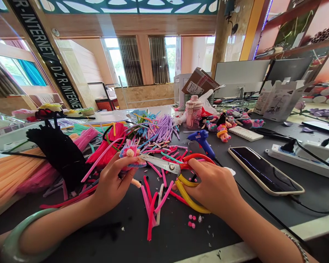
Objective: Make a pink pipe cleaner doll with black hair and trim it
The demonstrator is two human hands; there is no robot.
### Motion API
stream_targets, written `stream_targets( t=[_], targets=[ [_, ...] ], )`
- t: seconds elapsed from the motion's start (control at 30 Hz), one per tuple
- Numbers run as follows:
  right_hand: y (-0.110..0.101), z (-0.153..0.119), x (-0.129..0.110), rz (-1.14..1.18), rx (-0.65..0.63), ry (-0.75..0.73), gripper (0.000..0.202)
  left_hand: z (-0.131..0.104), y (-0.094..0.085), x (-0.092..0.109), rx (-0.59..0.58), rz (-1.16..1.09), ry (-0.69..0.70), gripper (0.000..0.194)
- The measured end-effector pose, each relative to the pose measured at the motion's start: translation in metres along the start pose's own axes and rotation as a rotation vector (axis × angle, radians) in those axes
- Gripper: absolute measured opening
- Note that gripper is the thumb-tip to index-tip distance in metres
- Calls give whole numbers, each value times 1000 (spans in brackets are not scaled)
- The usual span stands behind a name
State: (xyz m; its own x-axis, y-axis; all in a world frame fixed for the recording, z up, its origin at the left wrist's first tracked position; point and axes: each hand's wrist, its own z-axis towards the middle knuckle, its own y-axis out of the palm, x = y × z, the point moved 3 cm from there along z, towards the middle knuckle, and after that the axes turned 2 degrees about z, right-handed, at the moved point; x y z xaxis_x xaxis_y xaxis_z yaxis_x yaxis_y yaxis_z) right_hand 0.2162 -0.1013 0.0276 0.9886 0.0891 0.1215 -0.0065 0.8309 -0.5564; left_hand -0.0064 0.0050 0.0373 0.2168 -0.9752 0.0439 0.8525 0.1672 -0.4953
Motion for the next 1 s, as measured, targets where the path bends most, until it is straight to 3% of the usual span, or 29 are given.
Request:
stream_targets(
  t=[0.27, 0.5, 0.77, 1.0],
  targets=[
    [3, -3, -1, -12, -1, 49, 40, -2, -1, -2, -26, -39, -18, 33],
    [5, -6, 1, 22, -117, 90, 32, -5, -2, -3, 15, 103, 70, 23],
    [7, -8, 1, 76, -171, 115, 33, -4, -2, -2, 35, 118, 95, 26],
    [6, -4, -3, 236, -241, 243, 37, -5, 0, -3, 46, 77, 136, 34]
  ],
)
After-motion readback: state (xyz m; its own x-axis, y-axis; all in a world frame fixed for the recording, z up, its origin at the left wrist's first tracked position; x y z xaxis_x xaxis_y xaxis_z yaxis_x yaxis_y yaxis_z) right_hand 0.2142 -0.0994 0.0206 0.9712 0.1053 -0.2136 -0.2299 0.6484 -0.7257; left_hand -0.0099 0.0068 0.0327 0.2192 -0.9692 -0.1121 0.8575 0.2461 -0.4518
